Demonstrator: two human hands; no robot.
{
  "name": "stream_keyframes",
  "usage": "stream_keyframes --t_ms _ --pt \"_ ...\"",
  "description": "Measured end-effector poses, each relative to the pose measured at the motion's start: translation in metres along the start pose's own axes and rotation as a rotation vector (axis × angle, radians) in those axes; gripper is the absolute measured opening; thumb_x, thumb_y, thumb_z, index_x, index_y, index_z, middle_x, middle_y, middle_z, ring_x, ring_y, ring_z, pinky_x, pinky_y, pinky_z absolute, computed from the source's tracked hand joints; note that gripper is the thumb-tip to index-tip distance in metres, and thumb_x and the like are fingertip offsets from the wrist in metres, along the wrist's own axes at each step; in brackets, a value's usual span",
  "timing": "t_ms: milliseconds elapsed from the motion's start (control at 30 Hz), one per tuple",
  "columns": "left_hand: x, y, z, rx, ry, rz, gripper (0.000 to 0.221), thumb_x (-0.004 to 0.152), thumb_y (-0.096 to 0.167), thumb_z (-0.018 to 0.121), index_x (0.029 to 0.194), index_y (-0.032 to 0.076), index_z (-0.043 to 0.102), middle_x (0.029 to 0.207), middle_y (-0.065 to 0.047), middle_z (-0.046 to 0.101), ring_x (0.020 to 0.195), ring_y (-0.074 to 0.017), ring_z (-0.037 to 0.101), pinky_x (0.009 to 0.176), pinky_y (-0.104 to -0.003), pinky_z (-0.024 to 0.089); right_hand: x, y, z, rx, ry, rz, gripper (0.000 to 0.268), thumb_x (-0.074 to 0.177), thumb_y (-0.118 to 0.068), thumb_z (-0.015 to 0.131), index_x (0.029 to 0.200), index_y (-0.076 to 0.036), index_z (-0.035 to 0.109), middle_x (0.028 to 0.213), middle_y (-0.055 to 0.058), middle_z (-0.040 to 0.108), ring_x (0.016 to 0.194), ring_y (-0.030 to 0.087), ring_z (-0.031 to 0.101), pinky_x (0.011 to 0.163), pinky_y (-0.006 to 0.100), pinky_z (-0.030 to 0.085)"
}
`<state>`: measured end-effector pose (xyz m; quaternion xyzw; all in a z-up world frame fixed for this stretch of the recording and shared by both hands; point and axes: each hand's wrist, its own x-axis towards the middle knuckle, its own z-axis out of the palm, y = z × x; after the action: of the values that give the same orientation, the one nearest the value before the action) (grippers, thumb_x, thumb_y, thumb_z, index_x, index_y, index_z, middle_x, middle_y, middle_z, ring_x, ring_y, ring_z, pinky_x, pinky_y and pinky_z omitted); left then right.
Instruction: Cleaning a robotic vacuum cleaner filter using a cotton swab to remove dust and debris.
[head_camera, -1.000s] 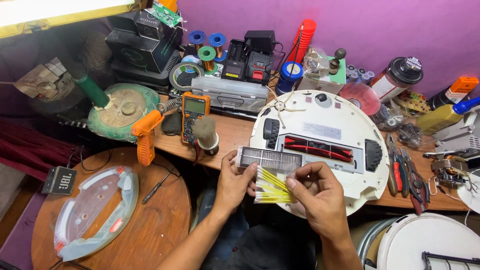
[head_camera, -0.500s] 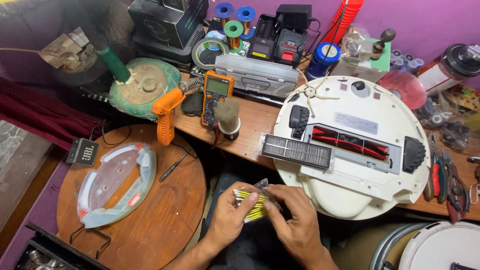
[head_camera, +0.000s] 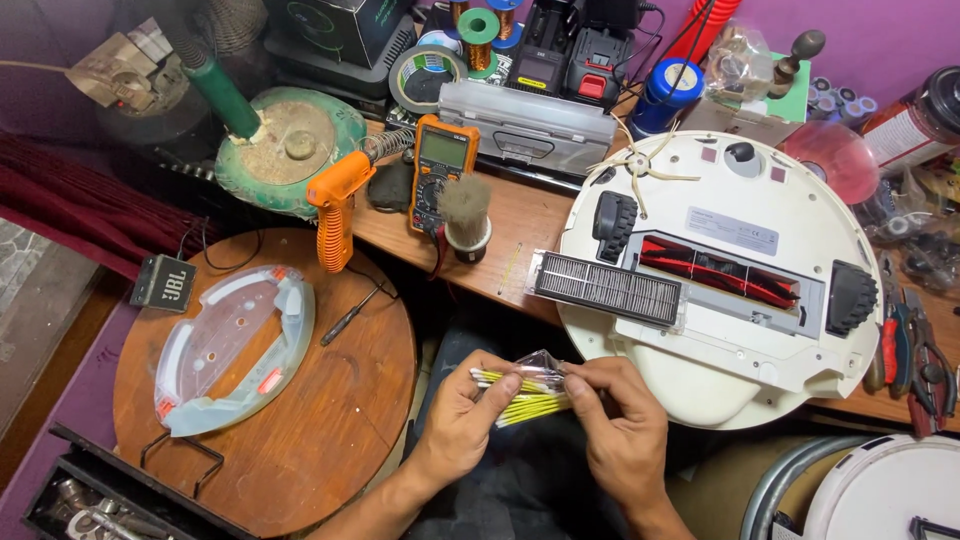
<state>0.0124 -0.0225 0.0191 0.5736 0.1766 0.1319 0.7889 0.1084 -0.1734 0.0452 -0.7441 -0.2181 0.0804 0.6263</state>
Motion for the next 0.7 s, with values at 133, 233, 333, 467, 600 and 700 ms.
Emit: stream_keyframes --t_ms 133,233,333,467,600,700 --pt "0.003 0.003 0.006 -0.15 -0.027 -0.034 0.019 0.099 0.017 0.063 0.106 0.0 0.067 0.105 -0.017 0.08 0.093 -0.0234 0.077 0.084 -0.033 0.064 -0.002 0.005 -0.002 0.055 0.017 0.218 0.017 0.096 -0.013 0.066 0.098 -0.001 0.077 0.087 0.004 0.074 0.082 0.013 0.066 0.076 0.024 0.051" --pt "0.006 -0.009 0.002 -0.345 -0.005 -0.076 0.018 0.097 0.013 0.067 0.109 0.002 0.061 0.1 -0.027 0.078 0.088 -0.0313 0.078 0.079 -0.039 0.065 -0.004 0.009 -0.002 0.205 0.066 0.296 0.031 0.092 -0.008 0.069 0.122 -0.001 0.066 0.085 0.01 0.073 0.08 0.014 0.072 0.07 0.022 0.057" --pt "0.008 -0.011 -0.001 -0.372 0.025 -0.083 0.022 0.095 0.015 0.07 0.109 0.003 0.058 0.099 -0.026 0.079 0.084 -0.0296 0.078 0.075 -0.04 0.065 0.0 0.006 -0.007 0.166 -0.032 0.125 0.002 0.097 -0.006 0.062 0.096 -0.006 0.06 0.094 0.011 0.072 0.084 0.016 0.069 0.075 0.026 0.058" --pt "0.006 -0.009 -0.002 -0.207 0.007 -0.044 0.019 0.095 0.016 0.07 0.106 0.004 0.061 0.101 -0.024 0.079 0.09 -0.0261 0.078 0.078 -0.032 0.063 0.009 -0.002 -0.013 -0.056 -0.241 0.035 0.019 0.091 -0.008 0.063 0.1 -0.006 0.079 0.095 0.007 0.073 0.093 0.018 0.069 0.083 0.027 0.052" --pt "0.001 -0.01 0.001 -0.029 0.056 0.04 0.013 0.093 0.014 0.073 0.103 0.007 0.07 0.107 -0.014 0.08 0.095 -0.0186 0.076 0.081 -0.028 0.061 0.011 -0.007 -0.012 -0.069 -0.275 0.062 0.013 0.086 -0.013 0.076 0.097 -0.008 0.08 0.094 0.004 0.074 0.084 0.012 0.067 0.07 0.023 0.051" --pt "0.003 -0.017 0.0 0.093 0.056 0.254 0.009 0.093 0.006 0.073 0.101 0.005 0.07 0.103 -0.012 0.068 0.098 -0.0188 0.067 0.093 -0.029 0.053 0.014 -0.007 -0.012 -0.088 -0.333 0.02 0.01 0.088 -0.017 0.074 0.091 -0.009 0.079 0.09 0.004 0.069 0.074 0.011 0.062 0.066 0.024 0.048"
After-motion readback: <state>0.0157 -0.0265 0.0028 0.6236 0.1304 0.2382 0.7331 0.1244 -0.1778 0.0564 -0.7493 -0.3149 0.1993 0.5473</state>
